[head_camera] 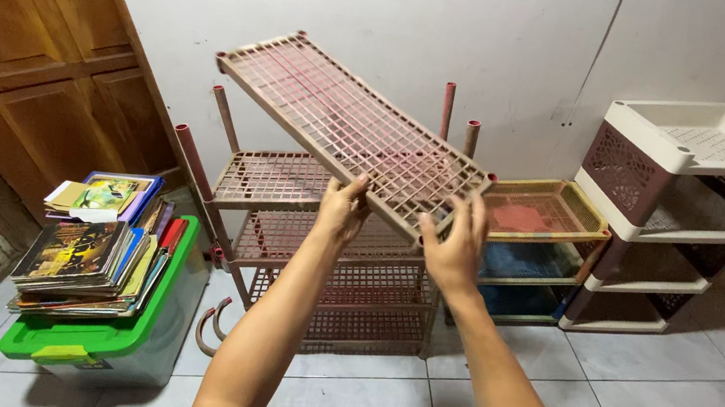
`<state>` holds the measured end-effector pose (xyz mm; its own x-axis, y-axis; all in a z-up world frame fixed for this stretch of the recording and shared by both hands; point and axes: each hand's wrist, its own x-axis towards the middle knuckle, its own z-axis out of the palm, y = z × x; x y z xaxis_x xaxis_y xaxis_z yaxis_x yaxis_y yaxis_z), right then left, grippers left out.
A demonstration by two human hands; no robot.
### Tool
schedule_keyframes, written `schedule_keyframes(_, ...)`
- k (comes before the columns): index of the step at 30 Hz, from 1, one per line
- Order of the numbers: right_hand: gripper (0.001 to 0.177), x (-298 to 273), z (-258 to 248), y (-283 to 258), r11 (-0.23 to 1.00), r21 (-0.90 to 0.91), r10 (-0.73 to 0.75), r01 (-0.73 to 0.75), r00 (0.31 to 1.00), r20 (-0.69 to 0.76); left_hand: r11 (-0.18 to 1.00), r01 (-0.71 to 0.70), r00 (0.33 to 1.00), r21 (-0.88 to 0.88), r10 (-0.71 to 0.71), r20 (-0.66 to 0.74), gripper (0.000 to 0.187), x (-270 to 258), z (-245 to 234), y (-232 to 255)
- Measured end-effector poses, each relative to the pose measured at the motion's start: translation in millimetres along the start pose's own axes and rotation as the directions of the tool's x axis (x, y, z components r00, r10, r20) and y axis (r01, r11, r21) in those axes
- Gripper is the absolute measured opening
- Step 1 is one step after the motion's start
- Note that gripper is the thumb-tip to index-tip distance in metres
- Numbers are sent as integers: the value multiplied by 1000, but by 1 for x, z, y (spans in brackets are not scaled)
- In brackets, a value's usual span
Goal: The person assembles a three-tier plastic shelving unit by inserting vertical poles into grid shelves, then attaches curved handles to the top shelf. The person also adjusts a separate small plastic basket unit nearby.
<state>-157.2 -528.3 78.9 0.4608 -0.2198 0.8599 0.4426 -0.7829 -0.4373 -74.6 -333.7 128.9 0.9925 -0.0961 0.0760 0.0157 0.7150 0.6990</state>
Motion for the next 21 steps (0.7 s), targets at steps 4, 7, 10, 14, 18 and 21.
schedule_keyframes(4, 64, -1, -4, 18, 858, 467, 238, -215, 971, 9, 988, -121, 992, 91, 119, 27, 36, -6, 16, -10)
schedule_keyframes(7, 47, 0, -15, 20, 475, 704, 472, -528, 828, 303, 989, -146, 988, 33, 144, 53, 39, -14, 24, -22)
schedule_keyframes(10, 36, 5, -31, 10, 219, 773, 499, -595, 749, 436, 987, -163, 980, 3, 161, 116, 40, -21, 29, -31)
schedule_keyframes(14, 31, 24, -43, -1, 107, 920, 507, -376, 817, 275, 985, -161, 975, 70, 148, 166, 34, -34, 35, -26)
schedule_keyframes(18, 30, 69, -60, 18, 170, 888, 610, -428, 753, 246, 935, -261, 964, 239, 239, 118, 37, -41, 29, 24)
schedule_keyframes(21, 31, 103, -66, 41, 157, 858, 639, -489, 713, 290, 871, -306, 922, 384, 372, -109, 51, -43, 2, 93)
